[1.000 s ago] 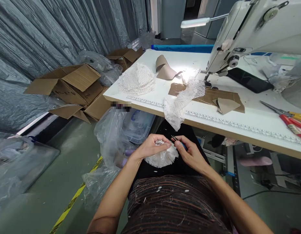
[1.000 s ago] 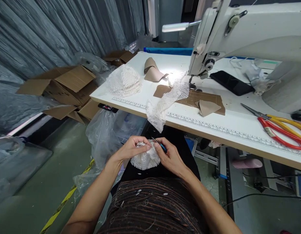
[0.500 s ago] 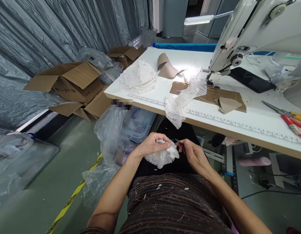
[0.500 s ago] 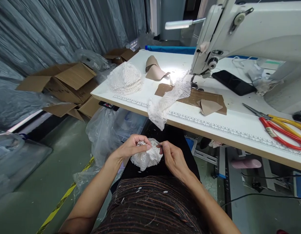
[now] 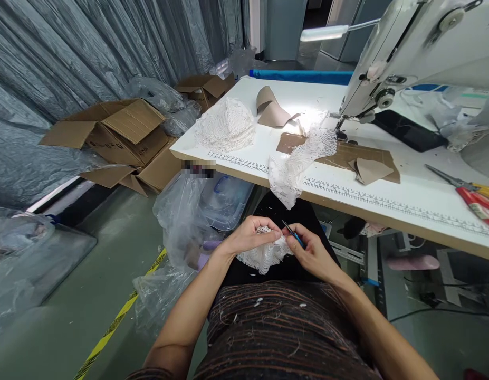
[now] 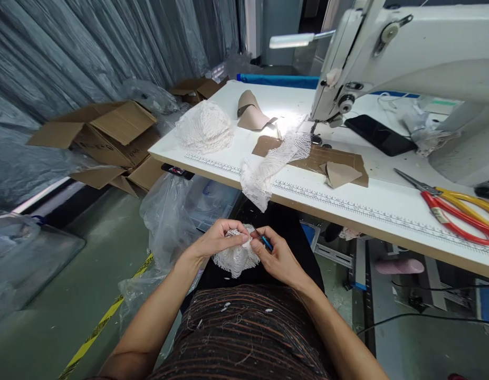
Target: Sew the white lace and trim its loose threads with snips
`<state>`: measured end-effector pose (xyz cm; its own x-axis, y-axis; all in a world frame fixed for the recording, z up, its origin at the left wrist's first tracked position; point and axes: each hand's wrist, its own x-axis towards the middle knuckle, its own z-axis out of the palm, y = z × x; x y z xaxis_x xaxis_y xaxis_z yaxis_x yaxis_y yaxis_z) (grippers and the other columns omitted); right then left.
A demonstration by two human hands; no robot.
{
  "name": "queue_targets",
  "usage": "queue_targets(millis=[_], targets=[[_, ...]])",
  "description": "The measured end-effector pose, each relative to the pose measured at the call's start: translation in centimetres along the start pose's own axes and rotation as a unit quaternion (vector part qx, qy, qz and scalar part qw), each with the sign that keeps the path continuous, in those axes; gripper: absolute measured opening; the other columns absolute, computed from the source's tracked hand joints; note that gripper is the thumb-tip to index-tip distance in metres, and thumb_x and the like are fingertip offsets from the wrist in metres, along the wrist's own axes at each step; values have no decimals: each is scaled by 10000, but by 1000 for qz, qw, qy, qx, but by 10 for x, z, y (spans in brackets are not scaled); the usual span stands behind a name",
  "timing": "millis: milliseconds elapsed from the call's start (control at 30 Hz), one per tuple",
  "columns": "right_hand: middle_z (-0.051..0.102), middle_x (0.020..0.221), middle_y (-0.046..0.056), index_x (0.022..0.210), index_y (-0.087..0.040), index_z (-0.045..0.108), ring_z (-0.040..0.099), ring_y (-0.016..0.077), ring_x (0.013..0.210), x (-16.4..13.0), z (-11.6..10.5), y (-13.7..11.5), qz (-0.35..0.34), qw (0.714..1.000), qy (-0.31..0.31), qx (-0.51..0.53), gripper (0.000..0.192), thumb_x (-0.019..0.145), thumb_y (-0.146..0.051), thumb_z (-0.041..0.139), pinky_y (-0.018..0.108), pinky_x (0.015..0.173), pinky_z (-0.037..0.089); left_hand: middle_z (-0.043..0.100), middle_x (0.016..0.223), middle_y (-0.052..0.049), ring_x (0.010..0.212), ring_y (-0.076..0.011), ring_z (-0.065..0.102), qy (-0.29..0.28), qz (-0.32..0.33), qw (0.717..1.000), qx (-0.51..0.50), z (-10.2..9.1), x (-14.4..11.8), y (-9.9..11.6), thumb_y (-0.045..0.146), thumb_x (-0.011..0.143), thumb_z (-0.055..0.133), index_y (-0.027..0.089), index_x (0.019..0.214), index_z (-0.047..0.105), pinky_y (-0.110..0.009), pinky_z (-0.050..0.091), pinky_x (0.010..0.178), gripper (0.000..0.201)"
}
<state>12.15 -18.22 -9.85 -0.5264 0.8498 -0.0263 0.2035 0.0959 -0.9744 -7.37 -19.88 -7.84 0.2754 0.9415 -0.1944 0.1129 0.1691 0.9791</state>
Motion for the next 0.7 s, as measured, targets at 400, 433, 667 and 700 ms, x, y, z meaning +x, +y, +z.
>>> queue_targets(millis=[400,433,667,700], targets=[[540,682,-15,801,-174,660,445,121,610,3,-26,14,73,990,35,112,350,776,-523,675,251,575,381,676,1015,-84,752,-109,595,82,-53,995,-24,-7,-3,-42,230,696,766,133,1290,505,-233,474,700,657],[536,684,-15,793,-177,657,441,121,611,2,-28,13,68,991,39,107,346,781,-522,670,250,577,380,676,955,-66,734,-106,593,81,-57,995,-25,-8,-5,-39,233,700,763,128,1272,521,-226,471,689,630],[525,696,-6,843,-192,621,444,133,613,9,-26,16,50,991,84,91,372,809,-562,616,252,563,373,679,876,-58,719,-107,618,-26,-34,996,-77,-6,-22,3,294,734,767,139,1183,595,-191,451,624,505],[525,691,-10,846,-191,616,439,130,601,12,-21,15,49,989,89,103,374,801,-562,625,249,554,368,682,879,-62,719,-109,624,-41,-31,995,-83,-4,-24,8,292,734,769,138,1173,600,-190,452,619,495]])
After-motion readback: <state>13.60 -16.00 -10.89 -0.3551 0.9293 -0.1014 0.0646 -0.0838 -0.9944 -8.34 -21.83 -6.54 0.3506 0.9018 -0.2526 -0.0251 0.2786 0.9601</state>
